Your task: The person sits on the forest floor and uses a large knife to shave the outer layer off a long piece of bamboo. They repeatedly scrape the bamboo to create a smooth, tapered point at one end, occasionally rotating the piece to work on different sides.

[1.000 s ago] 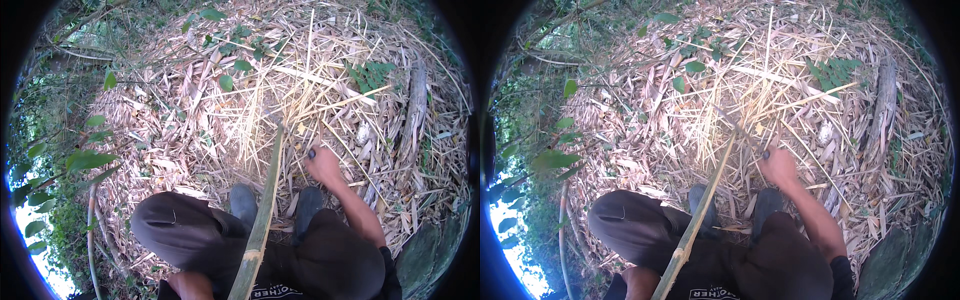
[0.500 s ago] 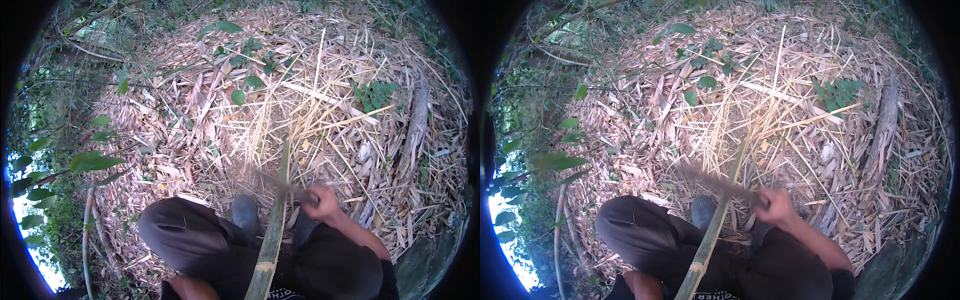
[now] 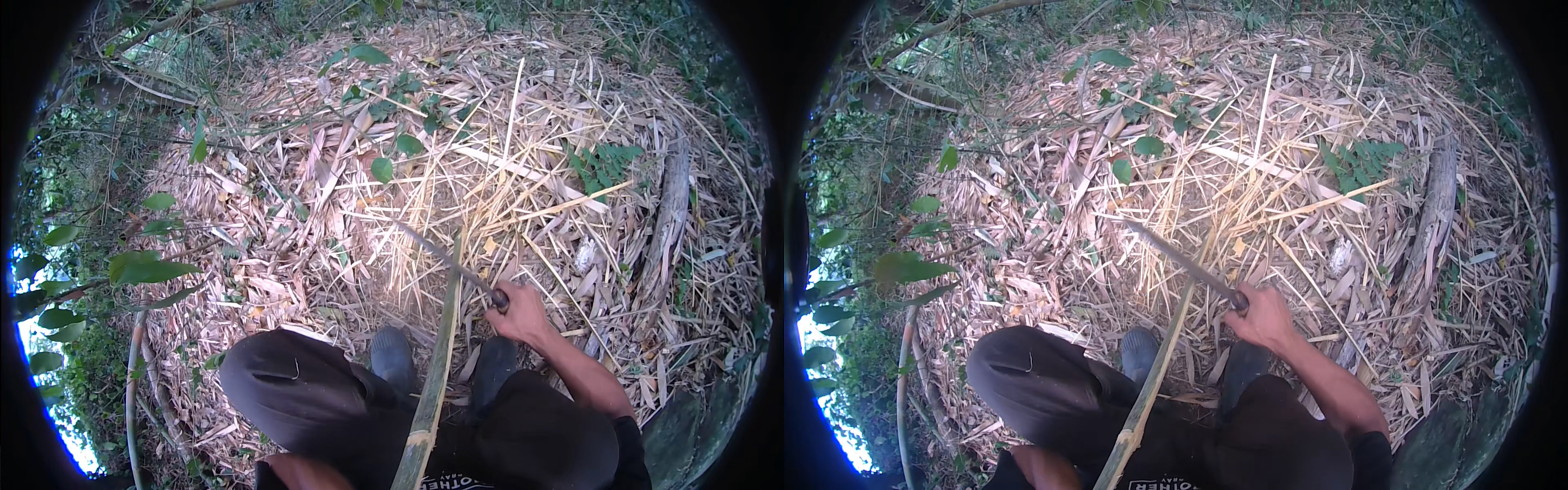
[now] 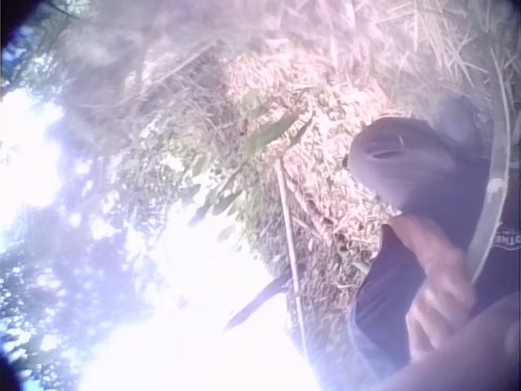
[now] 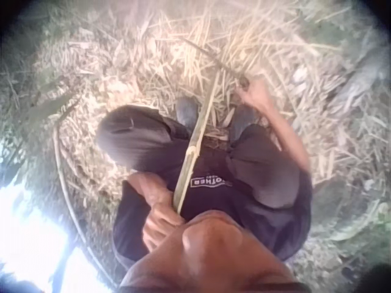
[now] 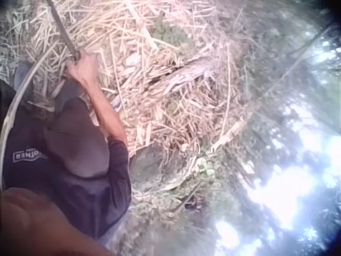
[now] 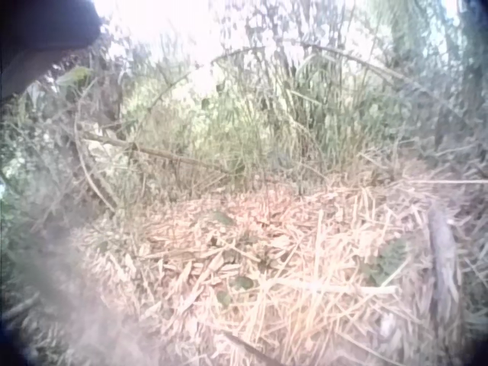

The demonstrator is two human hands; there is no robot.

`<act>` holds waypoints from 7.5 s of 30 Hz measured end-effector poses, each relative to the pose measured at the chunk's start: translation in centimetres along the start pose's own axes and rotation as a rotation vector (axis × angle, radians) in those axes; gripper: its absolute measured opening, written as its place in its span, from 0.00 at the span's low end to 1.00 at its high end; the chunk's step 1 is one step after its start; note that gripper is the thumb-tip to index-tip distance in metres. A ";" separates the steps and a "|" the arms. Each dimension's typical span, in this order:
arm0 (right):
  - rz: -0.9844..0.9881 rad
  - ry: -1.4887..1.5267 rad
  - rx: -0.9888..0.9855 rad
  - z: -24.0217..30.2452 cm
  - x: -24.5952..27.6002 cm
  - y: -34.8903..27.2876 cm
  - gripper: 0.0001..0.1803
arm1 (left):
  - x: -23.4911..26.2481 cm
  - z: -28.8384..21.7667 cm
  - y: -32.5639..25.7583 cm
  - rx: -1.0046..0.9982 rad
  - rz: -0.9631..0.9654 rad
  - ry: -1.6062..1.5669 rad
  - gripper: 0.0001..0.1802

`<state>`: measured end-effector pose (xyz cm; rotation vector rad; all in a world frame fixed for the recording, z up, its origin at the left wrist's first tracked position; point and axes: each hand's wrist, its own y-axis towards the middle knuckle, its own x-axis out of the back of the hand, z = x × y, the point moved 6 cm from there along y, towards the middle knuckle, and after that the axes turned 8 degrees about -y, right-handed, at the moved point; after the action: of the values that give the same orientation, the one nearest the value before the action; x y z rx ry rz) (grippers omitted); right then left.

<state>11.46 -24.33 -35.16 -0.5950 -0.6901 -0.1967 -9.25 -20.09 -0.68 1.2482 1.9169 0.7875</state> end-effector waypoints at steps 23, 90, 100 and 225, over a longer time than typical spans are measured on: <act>0.196 0.286 -0.054 2.1 -1.8 -0.6 0.14 | -0.2 -0.4 -0.1 0.157 -0.076 0.057 0.18; 0.311 -0.212 -0.445 -9.1 -2.1 7.7 0.21 | 17.5 -5.0 1.7 0.193 -0.496 0.209 0.17; 0.255 -0.175 -0.447 -10.2 -2.1 7.3 0.26 | 18.7 -8.2 0.7 0.033 -0.627 0.477 0.15; 0.174 -0.096 -0.295 -1.1 -4.6 4.8 0.21 | 19.5 -2.5 -3.5 -0.125 -0.969 0.886 0.28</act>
<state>10.29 -21.13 -40.95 -0.9483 -0.7035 -0.1088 -18.55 -3.44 -6.52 -0.2833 2.6908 0.9343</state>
